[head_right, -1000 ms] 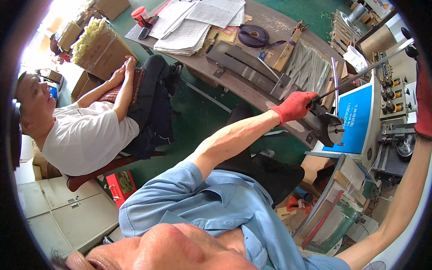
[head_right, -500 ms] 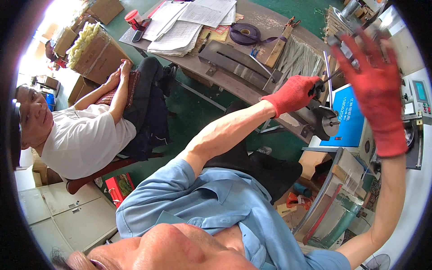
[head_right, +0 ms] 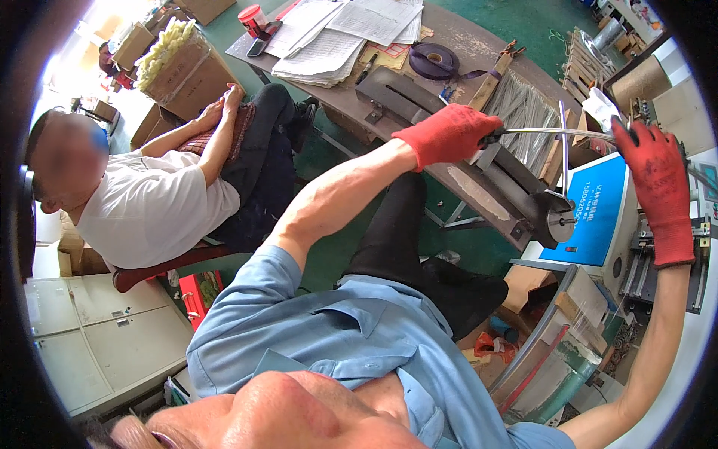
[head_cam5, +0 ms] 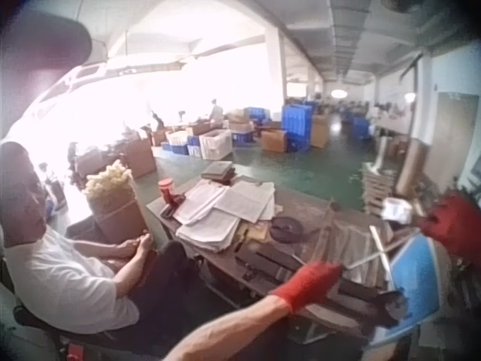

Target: Using a manual bending fixture to shape metal components in a workshop.

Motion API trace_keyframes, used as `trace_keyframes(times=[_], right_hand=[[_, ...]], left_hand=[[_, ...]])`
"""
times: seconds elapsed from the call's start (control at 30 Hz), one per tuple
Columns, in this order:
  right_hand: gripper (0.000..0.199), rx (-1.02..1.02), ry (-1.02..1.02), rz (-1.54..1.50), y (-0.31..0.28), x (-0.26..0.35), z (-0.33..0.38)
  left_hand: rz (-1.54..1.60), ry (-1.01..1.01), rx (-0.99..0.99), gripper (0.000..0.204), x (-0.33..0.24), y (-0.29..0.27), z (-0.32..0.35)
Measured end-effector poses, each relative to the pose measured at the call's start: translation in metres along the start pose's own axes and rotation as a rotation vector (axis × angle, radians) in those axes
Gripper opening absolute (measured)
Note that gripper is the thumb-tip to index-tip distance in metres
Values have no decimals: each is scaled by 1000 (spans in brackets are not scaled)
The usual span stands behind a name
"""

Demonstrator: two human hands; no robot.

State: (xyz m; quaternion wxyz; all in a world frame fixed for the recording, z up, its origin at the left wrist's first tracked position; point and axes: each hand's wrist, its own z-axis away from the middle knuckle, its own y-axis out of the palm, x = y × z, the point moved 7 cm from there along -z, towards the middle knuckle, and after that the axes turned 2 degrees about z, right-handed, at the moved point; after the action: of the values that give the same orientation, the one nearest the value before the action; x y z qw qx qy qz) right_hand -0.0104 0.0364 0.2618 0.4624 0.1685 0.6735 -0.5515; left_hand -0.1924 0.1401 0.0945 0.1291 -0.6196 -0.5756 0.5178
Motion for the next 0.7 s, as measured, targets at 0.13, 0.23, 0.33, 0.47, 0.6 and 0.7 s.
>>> trace_keyframes(times=[0.13,0.23,0.33,0.47,0.6,0.7], right_hand=[[48,62,148,-98,50,-14,26],[45,-29,185,-284,69,-6,38],[39,115,270,-439,95,6,36],[35,58,317,-483,126,25,53],[34,151,390,-553,154,44,67],[32,150,483,-650,167,56,82]], left_hand=[[-57,-49,119,20,7,-5,8],[-105,10,241,19,3,8,7],[-80,93,305,18,1,22,2],[96,-190,669,17,-1,40,-2],[-135,-100,712,20,6,61,-9],[-178,-67,527,25,-1,60,-11]])
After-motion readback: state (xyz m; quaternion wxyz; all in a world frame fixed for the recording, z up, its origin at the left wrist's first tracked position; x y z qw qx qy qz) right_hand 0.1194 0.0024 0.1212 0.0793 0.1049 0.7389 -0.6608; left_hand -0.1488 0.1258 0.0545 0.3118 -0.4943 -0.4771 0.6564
